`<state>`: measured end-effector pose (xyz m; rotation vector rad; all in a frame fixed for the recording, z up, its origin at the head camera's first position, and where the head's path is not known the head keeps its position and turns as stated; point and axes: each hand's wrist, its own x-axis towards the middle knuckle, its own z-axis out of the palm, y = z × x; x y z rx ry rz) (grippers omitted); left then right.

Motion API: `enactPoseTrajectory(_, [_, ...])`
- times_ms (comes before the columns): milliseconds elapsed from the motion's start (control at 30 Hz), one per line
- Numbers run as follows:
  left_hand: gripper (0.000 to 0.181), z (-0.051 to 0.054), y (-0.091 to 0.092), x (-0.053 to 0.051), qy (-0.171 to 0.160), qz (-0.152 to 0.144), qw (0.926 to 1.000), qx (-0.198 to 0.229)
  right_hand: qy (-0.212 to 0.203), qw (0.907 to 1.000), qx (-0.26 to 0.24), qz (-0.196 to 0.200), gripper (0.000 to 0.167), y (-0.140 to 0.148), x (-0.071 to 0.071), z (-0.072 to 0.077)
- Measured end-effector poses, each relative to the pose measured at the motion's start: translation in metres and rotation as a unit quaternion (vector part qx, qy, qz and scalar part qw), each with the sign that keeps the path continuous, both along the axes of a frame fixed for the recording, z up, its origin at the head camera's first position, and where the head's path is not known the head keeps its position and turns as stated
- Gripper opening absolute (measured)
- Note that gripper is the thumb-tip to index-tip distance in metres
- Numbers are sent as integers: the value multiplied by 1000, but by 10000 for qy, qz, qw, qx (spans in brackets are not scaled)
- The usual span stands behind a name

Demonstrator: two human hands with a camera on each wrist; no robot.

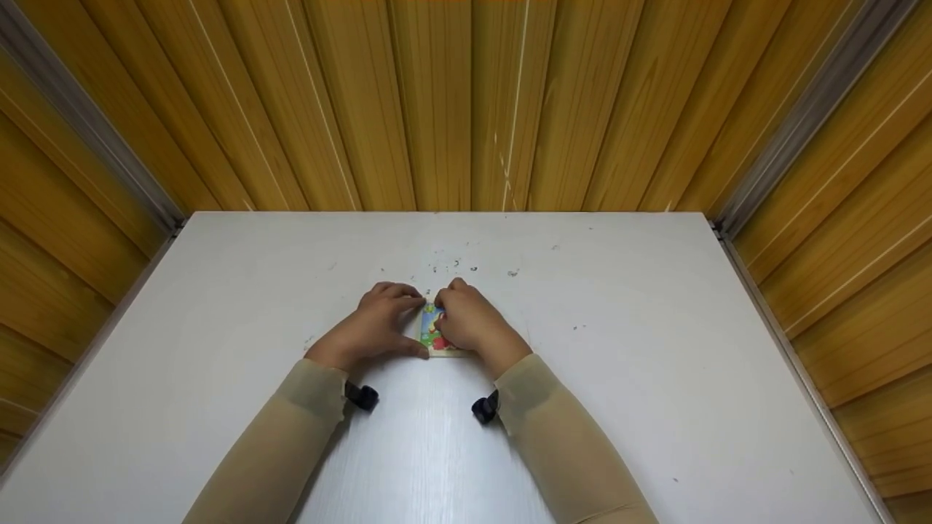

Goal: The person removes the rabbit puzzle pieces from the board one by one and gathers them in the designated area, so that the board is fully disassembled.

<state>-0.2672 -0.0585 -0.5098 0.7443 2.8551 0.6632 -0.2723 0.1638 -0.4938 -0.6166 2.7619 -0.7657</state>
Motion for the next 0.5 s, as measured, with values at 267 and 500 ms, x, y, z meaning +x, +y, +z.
enactPoseTrajectory(267, [96, 3, 1, 2, 47, -77, 10000, 18, -54, 9999, 11, 107, 40, 0, 3, 5])
enactPoseTrajectory(500, [96, 3, 1, 3, -35, -44, 10000, 22, -621, 9979, -168, -33, 44, 2, -4, 2])
